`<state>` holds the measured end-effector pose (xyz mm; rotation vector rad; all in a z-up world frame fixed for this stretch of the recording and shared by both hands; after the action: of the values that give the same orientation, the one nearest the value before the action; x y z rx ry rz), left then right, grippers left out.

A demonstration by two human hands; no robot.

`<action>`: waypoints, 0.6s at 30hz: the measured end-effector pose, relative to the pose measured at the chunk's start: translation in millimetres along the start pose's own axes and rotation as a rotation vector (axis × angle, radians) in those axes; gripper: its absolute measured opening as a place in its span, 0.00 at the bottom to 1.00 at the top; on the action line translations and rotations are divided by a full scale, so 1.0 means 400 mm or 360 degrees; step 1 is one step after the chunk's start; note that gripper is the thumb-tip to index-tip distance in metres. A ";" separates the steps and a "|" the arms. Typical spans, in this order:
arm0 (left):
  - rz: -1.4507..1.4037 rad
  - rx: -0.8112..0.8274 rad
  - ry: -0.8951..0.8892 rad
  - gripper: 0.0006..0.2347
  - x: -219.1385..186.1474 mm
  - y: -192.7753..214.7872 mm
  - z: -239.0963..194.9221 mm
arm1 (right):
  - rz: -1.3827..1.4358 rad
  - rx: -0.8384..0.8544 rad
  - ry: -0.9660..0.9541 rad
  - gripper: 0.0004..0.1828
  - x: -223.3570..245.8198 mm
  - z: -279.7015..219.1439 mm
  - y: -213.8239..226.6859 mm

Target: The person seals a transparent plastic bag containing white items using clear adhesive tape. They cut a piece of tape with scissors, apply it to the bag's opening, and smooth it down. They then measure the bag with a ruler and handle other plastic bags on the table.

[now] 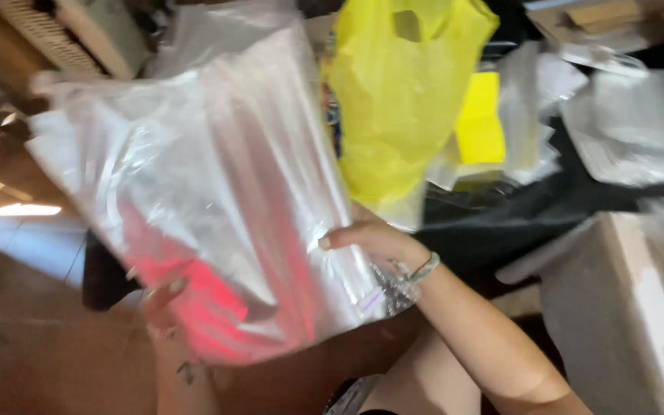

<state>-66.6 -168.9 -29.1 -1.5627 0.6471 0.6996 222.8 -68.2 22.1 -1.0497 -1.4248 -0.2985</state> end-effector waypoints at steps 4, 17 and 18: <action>0.0026 0.0347 0.0312 0.16 0.030 -0.261 -0.055 | 0.0110 0.0287 0.0347 0.44 0.026 -0.248 -0.017; 0.0039 0.1354 0.1151 0.16 0.383 -0.604 -0.100 | 0.0118 -0.0555 0.0880 0.26 -0.155 -1.069 0.172; 0.0040 0.1406 0.1187 0.16 0.436 -0.628 -0.100 | 0.0118 -0.0607 0.0906 0.26 -0.166 -1.120 0.173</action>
<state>239.1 -185.6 7.3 -0.9292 1.3057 -0.2111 553.6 -384.9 18.9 -1.1971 -0.8291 -0.7708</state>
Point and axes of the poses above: each hand's wrist, its own z-axis towards the middle knuckle, its own y-axis out of the back of the hand, x = y × z, the point moved 6 cm from there along z, towards the middle knuckle, and after that the axes turned 7 degrees about x, right-handed, at the moved point
